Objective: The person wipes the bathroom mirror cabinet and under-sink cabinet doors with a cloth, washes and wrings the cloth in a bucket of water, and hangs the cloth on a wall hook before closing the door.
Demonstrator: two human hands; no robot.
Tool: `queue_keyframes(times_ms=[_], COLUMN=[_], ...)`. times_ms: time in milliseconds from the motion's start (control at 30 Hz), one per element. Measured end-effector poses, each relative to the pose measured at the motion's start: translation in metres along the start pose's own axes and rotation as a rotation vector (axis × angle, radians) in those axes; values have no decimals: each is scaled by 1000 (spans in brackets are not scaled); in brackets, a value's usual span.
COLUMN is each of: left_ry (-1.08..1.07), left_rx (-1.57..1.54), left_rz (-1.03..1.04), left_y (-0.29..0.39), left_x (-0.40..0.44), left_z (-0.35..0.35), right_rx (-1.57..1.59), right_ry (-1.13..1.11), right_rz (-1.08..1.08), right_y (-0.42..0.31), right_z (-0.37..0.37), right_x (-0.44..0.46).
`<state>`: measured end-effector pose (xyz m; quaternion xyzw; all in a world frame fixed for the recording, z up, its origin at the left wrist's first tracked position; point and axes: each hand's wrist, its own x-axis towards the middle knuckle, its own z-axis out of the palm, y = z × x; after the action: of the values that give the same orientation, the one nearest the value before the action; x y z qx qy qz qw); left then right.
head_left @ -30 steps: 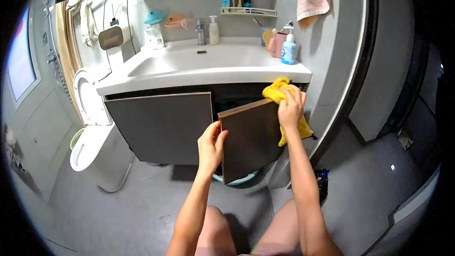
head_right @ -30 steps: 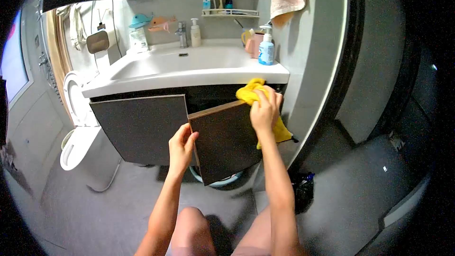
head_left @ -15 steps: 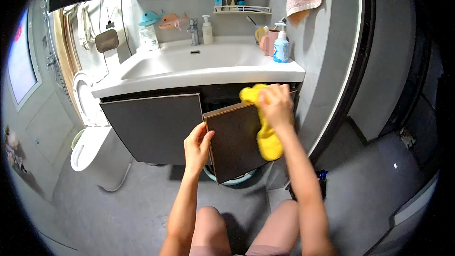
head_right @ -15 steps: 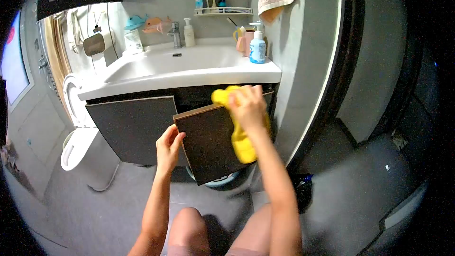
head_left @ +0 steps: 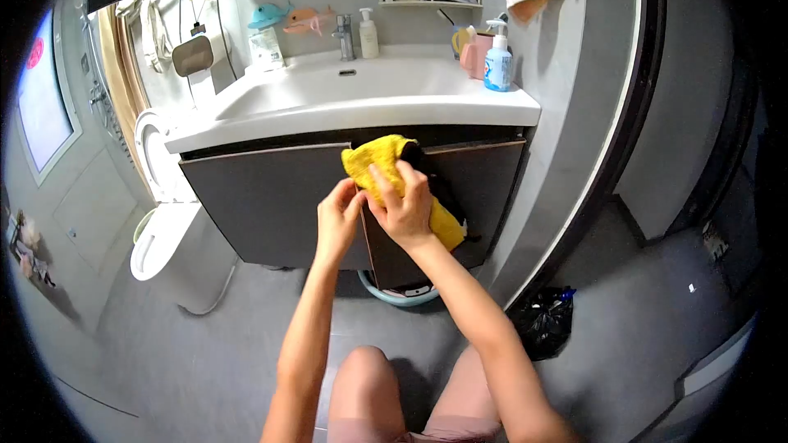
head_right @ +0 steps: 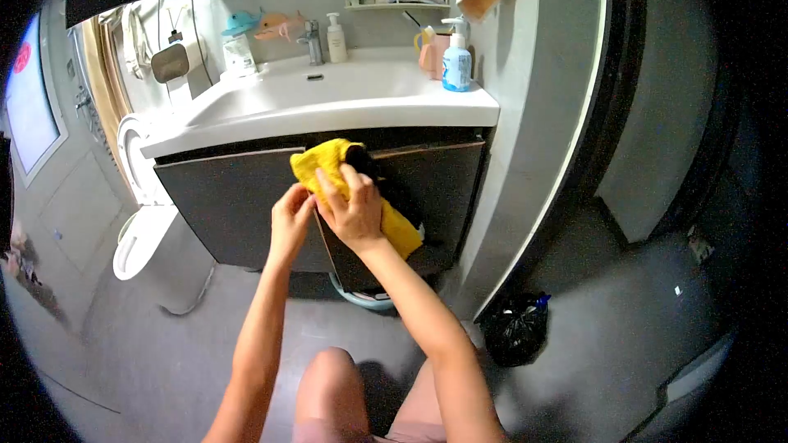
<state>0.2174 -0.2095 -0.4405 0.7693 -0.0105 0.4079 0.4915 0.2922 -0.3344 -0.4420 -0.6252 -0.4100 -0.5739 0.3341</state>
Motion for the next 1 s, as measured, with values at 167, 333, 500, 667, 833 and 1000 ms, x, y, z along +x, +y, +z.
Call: queue_keyframes(times_ms=[167,333,500,667,833,1000], left_ry=[-13,91,24,75,152,204], left_rx=[215,233,243,336,452,545], left_rz=[7,-29,-113,-145,-202,-241], left_y=[7,-41,-59,-73,-91,-124], left_x=[-9,-45,-72,-89,-90,-91], left_z=[-3,13,17,-6,-10,5], right_rx=[-109,-344,-238,-258,-153,2], right_ry=[-77,147,66,-74,-199,-472], right_rz=[-144,274,143,-168,-273,-570], right_y=[83,148,112,55,25,1], right_z=[-48,-59,-22,24,61,97], right_x=[-31,-46,-42,-6,2,-33])
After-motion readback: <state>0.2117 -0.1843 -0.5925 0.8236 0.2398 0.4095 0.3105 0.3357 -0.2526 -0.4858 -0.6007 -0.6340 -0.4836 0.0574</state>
